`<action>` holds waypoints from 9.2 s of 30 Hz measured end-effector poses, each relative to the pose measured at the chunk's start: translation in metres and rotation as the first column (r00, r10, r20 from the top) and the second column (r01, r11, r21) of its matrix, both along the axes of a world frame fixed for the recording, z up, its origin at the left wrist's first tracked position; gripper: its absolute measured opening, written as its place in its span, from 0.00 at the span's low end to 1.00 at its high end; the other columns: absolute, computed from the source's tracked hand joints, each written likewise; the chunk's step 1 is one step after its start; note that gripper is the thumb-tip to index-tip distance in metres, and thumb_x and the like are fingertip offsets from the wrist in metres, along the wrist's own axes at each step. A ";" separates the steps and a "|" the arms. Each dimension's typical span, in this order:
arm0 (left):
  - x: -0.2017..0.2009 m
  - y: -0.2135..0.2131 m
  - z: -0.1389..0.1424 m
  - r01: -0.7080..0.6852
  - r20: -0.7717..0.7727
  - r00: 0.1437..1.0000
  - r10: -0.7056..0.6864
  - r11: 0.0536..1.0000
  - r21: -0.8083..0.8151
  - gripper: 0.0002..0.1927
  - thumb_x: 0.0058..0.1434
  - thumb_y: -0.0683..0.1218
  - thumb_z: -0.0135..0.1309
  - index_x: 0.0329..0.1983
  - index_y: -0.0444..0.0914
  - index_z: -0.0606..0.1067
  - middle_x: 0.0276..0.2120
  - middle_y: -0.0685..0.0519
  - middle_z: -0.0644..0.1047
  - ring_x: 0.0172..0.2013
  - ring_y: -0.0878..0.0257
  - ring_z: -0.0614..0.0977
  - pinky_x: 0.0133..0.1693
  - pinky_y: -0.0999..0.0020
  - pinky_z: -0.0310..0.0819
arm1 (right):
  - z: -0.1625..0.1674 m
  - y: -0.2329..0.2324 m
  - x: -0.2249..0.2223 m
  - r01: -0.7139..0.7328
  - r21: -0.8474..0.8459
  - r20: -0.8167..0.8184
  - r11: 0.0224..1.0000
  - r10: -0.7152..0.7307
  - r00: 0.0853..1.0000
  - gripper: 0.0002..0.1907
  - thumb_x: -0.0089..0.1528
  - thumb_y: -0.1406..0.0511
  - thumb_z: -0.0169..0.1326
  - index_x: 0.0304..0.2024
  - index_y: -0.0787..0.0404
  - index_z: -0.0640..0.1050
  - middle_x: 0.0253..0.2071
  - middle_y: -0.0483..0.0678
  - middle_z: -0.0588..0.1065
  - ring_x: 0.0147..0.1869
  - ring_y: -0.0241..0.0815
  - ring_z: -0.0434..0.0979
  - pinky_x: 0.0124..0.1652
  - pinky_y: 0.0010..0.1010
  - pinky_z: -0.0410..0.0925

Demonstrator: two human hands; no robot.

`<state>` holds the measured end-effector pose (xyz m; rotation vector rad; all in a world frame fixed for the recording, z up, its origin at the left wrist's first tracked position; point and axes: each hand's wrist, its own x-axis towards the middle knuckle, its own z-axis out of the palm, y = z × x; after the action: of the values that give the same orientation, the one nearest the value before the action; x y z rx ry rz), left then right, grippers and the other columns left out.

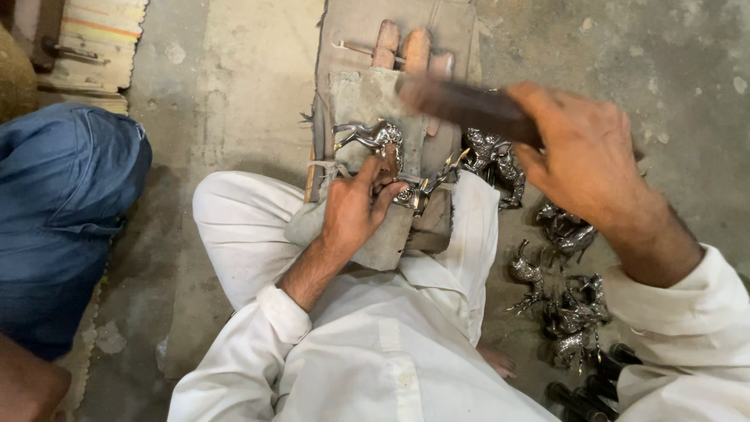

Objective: The person sits cross-legged on the floor and files the surface of a silver-toned cast animal figurine clamped to a lap cushion, using a flat file in repeated strokes. They reposition the figurine, use a small punch-like tool on its details, and continue filing, with many finished figurines lying on the floor beside them.

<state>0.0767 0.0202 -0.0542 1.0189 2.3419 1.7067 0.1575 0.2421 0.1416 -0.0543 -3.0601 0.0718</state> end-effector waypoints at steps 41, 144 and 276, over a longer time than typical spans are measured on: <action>0.018 0.001 -0.007 0.074 -0.165 0.984 -0.071 0.997 0.014 0.12 0.66 0.43 0.63 0.45 0.34 0.72 0.33 0.47 0.82 0.32 0.53 0.86 0.31 0.60 0.78 | -0.009 0.015 0.038 -0.071 0.158 -0.200 0.985 0.103 0.974 0.15 0.64 0.70 0.63 0.53 0.57 0.80 0.37 0.49 0.78 0.37 0.45 0.80 0.39 0.36 0.71; -0.070 0.014 0.038 0.525 -0.292 0.676 -0.677 0.720 -0.453 0.14 0.62 0.49 0.59 0.49 0.41 0.74 0.23 0.44 0.80 0.27 0.44 0.83 0.29 0.49 0.75 | -0.113 -0.023 0.112 0.485 -0.574 -0.149 0.660 -0.667 0.730 0.19 0.62 0.66 0.64 0.52 0.63 0.73 0.34 0.54 0.76 0.34 0.55 0.78 0.37 0.43 0.70; -0.078 0.005 0.034 0.569 -0.304 0.660 -0.687 0.722 -0.395 0.15 0.59 0.42 0.60 0.50 0.41 0.77 0.26 0.45 0.81 0.29 0.45 0.83 0.31 0.50 0.75 | -0.109 -0.012 0.095 0.287 -0.101 -0.298 0.953 -0.304 0.905 0.23 0.54 0.74 0.62 0.53 0.63 0.76 0.43 0.56 0.77 0.48 0.61 0.78 0.47 0.48 0.69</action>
<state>-0.0013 0.0251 -0.0203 2.0138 1.9297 0.9255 0.2529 0.2300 0.0329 -0.4638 -2.6979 0.1309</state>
